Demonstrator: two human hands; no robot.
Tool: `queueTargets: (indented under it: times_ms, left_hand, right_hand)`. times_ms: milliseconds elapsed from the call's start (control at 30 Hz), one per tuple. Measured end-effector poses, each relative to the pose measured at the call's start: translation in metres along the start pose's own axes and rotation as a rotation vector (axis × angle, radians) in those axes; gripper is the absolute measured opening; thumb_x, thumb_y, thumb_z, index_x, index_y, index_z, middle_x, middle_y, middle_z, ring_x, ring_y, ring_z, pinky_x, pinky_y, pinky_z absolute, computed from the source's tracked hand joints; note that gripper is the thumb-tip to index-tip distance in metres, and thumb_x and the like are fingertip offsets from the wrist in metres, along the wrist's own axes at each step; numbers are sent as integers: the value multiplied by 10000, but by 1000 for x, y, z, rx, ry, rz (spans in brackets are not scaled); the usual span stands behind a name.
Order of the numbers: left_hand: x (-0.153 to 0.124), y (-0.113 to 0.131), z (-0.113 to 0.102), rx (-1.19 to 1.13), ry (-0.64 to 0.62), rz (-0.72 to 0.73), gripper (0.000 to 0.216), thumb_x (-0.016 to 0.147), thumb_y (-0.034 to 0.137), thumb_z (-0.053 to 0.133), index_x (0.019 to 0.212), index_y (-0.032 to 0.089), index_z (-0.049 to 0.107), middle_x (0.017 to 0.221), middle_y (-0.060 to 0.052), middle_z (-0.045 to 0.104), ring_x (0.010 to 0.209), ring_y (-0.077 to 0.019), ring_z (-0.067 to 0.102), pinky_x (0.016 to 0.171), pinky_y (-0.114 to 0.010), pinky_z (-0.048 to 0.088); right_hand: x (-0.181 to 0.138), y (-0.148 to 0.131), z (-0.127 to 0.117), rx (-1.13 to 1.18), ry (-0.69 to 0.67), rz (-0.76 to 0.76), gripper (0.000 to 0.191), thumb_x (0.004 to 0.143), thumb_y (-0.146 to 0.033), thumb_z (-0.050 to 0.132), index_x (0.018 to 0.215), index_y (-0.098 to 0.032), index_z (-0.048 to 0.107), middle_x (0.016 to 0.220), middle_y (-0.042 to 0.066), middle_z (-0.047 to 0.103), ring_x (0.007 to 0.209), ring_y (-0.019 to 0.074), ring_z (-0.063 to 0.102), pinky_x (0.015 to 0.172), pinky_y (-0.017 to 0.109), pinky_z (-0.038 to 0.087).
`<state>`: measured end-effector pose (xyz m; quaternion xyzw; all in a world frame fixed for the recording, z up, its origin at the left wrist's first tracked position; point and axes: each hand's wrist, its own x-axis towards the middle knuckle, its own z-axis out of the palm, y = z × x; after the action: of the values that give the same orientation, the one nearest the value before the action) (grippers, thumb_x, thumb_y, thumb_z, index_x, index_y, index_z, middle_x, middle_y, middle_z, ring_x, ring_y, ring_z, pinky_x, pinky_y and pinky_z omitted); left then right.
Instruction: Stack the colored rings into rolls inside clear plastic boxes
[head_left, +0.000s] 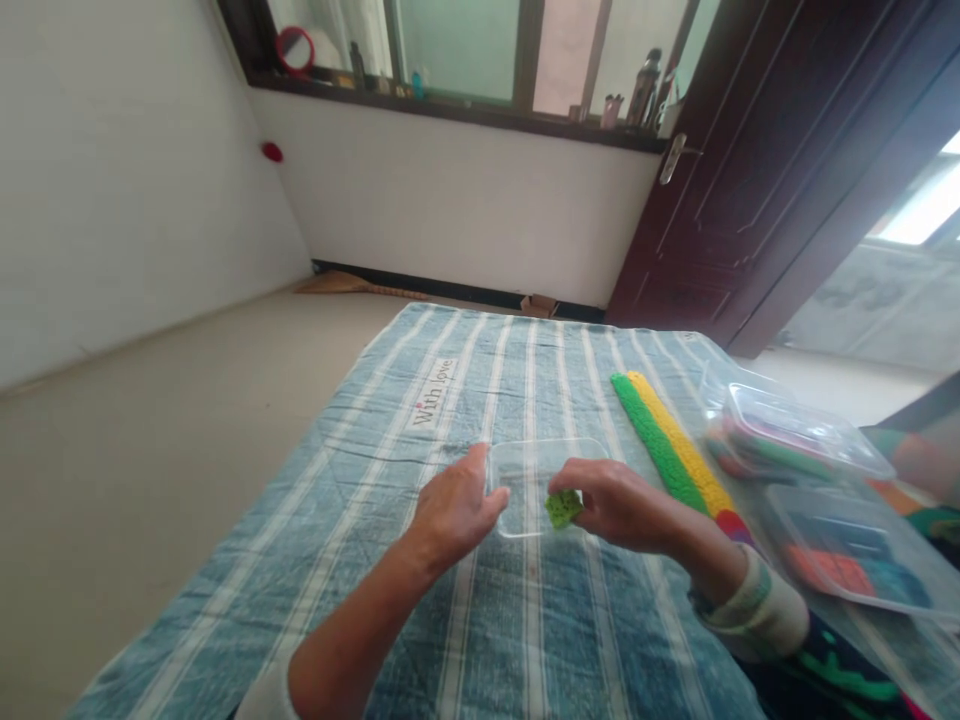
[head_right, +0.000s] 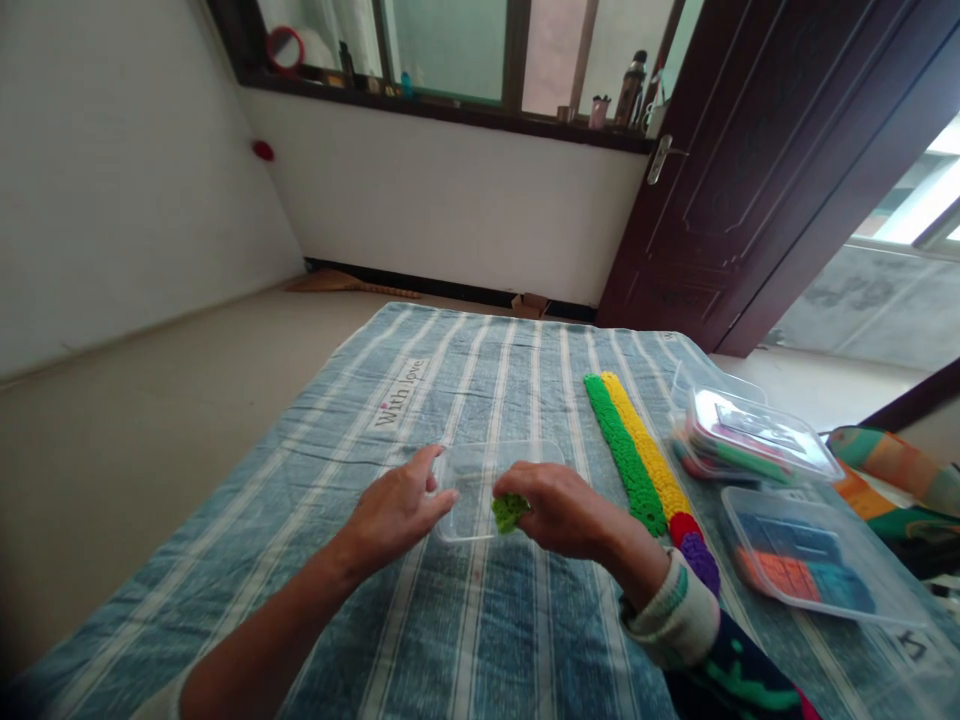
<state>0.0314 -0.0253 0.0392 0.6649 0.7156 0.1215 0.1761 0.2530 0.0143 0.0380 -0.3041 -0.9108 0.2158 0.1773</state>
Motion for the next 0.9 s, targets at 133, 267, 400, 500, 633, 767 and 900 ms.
queueTargets:
  times_ms: [133,267,400,500,633,767,900]
  left_hand:
    - [5,-1,8,-62,-55,79,543,825,205,477,1352,76,448,765,-48,681,741,-212,652,666,-279,442]
    - [11,-4,15,-170,-8,141,530,812,175,468,1332,78,501,724,-39,676,712,-201,642,695,-276,453]
    - [15,-8,23,-287,32,171,462,821,208,471,1259,102,573,705,-28,675,695,-189,637,682,-267,460]
    - [14,-11,25,-371,53,153,423,841,258,459,1210,116,610,713,-29,680,713,-190,643,693,-271,476]
    - [9,-15,22,-487,22,148,405,866,306,415,1142,117,644,809,-53,713,797,-201,665,771,-288,502]
    - [0,-22,19,-591,-18,133,418,870,331,424,1163,126,640,971,-68,730,915,-219,673,868,-314,505]
    - [-9,-26,20,-693,-32,95,423,864,344,465,1194,138,631,1149,-74,701,1068,-246,641,953,-341,488]
  right_hand:
    - [18,3,8,-28,-137,-44,358,677,4,589,955,-209,664,850,-13,661,687,103,562,643,225,404]
    - [31,-4,12,-14,-280,-107,351,706,-17,611,967,-237,690,880,-15,689,745,117,606,679,235,416]
    - [40,-9,17,67,-309,-114,349,721,-9,604,966,-238,702,893,-16,699,777,122,625,705,234,436]
    - [44,-8,22,107,-314,-145,393,733,31,558,987,-235,699,973,-3,686,861,129,628,749,233,448]
    - [42,-6,31,73,-287,-171,381,760,23,536,1012,-219,688,974,26,635,874,133,601,762,236,454]
    - [36,-4,40,73,-240,-150,449,756,25,515,1097,-225,664,933,27,602,843,133,580,755,244,457]
    - [30,-3,44,110,-171,-102,557,722,35,497,1189,-242,623,898,16,610,787,133,576,736,258,464]
